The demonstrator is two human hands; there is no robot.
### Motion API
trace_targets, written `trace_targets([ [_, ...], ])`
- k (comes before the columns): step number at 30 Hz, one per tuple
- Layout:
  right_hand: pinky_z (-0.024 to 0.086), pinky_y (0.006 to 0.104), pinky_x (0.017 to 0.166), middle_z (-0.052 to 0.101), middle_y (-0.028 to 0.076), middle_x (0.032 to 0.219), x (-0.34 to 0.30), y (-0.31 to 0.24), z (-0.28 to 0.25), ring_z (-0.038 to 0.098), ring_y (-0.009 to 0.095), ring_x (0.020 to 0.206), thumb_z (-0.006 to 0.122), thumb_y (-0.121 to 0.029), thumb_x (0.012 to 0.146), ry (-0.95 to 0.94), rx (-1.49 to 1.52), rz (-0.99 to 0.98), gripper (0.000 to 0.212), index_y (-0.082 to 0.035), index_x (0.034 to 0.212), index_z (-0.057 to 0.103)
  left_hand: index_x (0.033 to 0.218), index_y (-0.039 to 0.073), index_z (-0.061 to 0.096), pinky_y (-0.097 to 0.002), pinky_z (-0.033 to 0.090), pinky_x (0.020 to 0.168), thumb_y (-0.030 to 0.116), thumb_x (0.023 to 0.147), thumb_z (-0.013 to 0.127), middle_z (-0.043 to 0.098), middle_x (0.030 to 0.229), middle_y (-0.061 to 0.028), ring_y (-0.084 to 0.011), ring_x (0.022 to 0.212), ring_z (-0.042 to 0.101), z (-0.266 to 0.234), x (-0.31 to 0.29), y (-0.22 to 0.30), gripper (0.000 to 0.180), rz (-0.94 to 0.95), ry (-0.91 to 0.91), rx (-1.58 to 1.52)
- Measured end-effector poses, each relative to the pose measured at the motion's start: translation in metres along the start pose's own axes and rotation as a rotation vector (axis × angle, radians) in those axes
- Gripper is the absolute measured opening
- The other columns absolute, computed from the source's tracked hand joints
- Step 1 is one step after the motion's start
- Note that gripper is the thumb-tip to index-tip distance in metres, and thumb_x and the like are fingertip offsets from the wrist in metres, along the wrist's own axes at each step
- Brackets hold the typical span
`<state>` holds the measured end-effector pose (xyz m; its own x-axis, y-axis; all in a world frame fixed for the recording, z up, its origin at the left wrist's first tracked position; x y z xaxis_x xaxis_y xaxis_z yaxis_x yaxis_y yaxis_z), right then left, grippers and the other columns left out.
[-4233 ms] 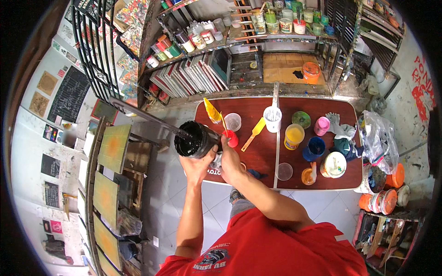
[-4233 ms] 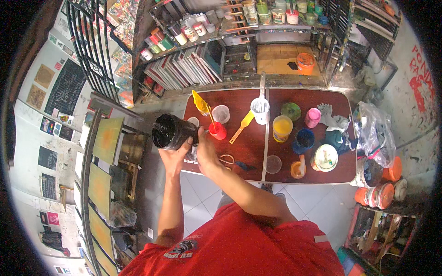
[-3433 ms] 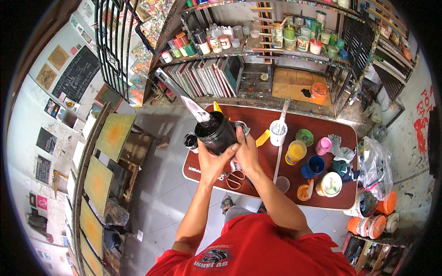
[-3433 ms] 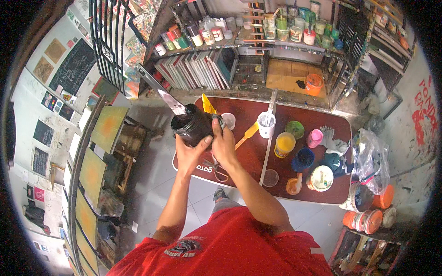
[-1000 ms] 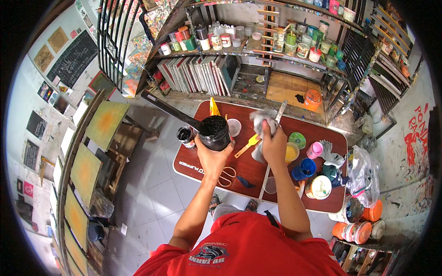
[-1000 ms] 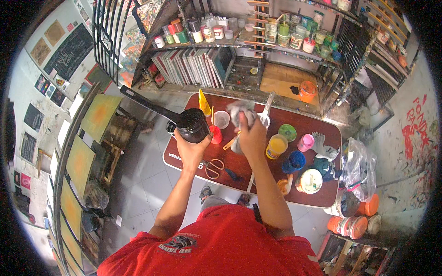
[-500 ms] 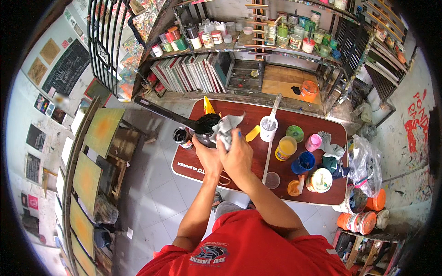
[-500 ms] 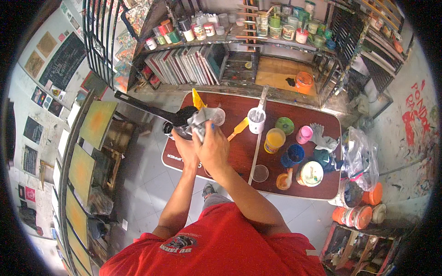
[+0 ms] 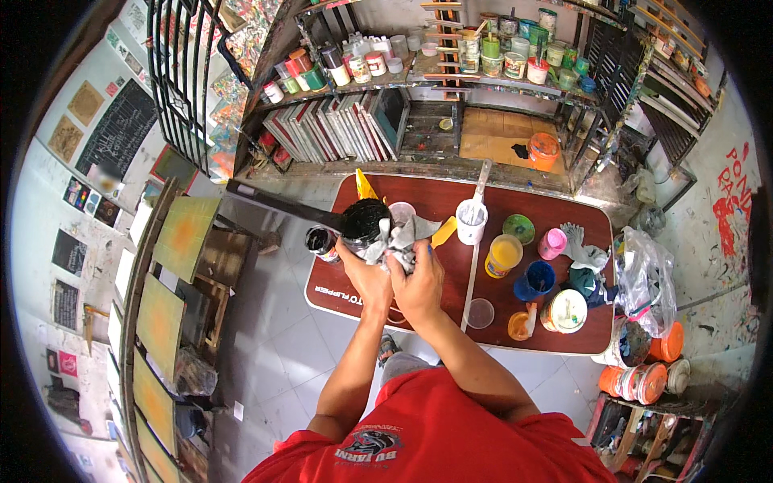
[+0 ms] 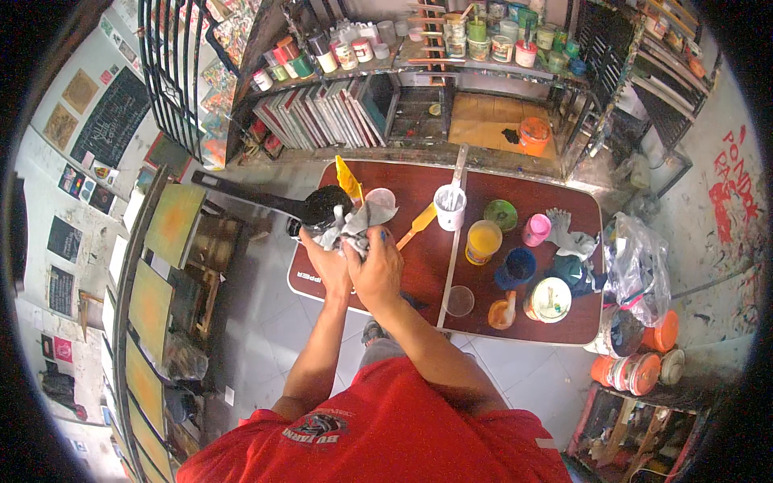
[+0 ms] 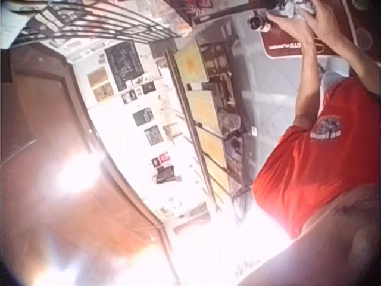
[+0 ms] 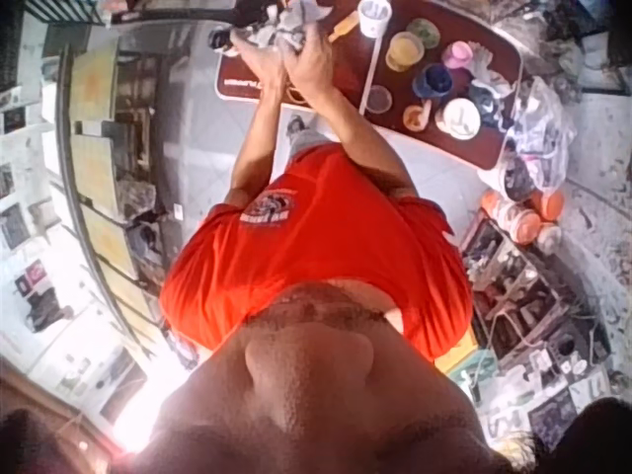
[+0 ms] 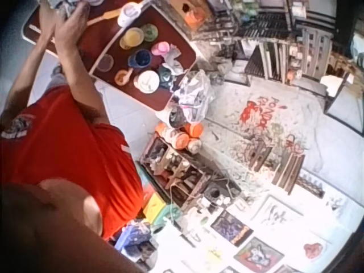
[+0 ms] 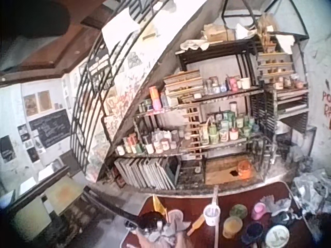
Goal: The person picks up a garment from a large plastic bag, sets it on a table with several containers of ink, and then uses a cloth to wipe down a black container and a tool.
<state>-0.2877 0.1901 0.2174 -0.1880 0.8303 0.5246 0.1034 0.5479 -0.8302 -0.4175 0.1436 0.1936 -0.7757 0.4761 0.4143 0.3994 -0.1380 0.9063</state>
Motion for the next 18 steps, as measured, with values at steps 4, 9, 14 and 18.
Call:
trace_targets([
  [4, 0.047, 0.0505, 0.075, 0.056, 0.022, 0.099, -0.004, 0.001, -0.011, 0.059, 0.044, 0.093, 0.074, -0.016, 0.083, 0.035, 0.095, 0.102, 0.033, 0.001, 0.1, 0.051, 0.134, -0.001, 0.04, -0.0346, 0.044, 0.099, 0.016, 0.075, 0.079, 0.058, 0.118, -0.0119, -0.0204, 0.107, 0.058, 0.004, -0.002, 0.003, 0.073, 0.086, -0.013, 0.076],
  [9, 0.048, 0.048, 0.08, 0.053, 0.022, 0.103, -0.018, -0.01, -0.01, 0.058, 0.045, 0.095, 0.076, -0.006, 0.068, -0.021, 0.083, 0.082, 0.044, 0.002, 0.101, 0.049, 0.138, 0.003, 0.037, -0.035, 0.046, 0.098, 0.016, 0.079, 0.076, 0.058, 0.119, -0.0098, -0.0187, 0.106, 0.058, -0.002, -0.008, -0.025, 0.071, 0.043, -0.011, -0.005],
  [14, 0.049, 0.0356, 0.073, 0.061, 0.014, 0.085, -0.005, 0.002, -0.018, 0.063, 0.028, 0.083, 0.065, 0.006, 0.071, 0.031, 0.161, 0.152, 0.024, 0.002, 0.093, 0.057, 0.138, -0.001, 0.038, -0.0337, 0.045, 0.098, 0.016, 0.072, 0.082, 0.058, 0.122, -0.0136, -0.0222, 0.109, 0.058, 0.004, -0.005, -0.004, 0.081, -0.019, 0.071, 0.01],
  [18, 0.051, 0.0387, 0.076, 0.068, 0.018, 0.093, 0.005, 0.043, -0.016, 0.068, 0.029, 0.088, 0.066, 0.002, 0.073, 0.045, 0.291, 0.328, 0.028, 0.001, 0.1, 0.061, 0.133, -0.006, 0.038, -0.0353, 0.046, 0.098, 0.019, 0.056, 0.092, 0.062, 0.116, -0.0176, -0.0268, 0.104, 0.061, 0.004, -0.008, 0.014, 0.098, -0.101, 0.108, 0.124],
])
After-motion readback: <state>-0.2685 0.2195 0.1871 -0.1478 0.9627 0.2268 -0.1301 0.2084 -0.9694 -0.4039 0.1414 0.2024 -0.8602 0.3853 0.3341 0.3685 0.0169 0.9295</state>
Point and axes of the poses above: each hand's wrist, its own x-axis towards the middle knuckle, its own z-axis out of the palm, y = z × x, the point moved 7 cm from there along x, towards the middle knuckle
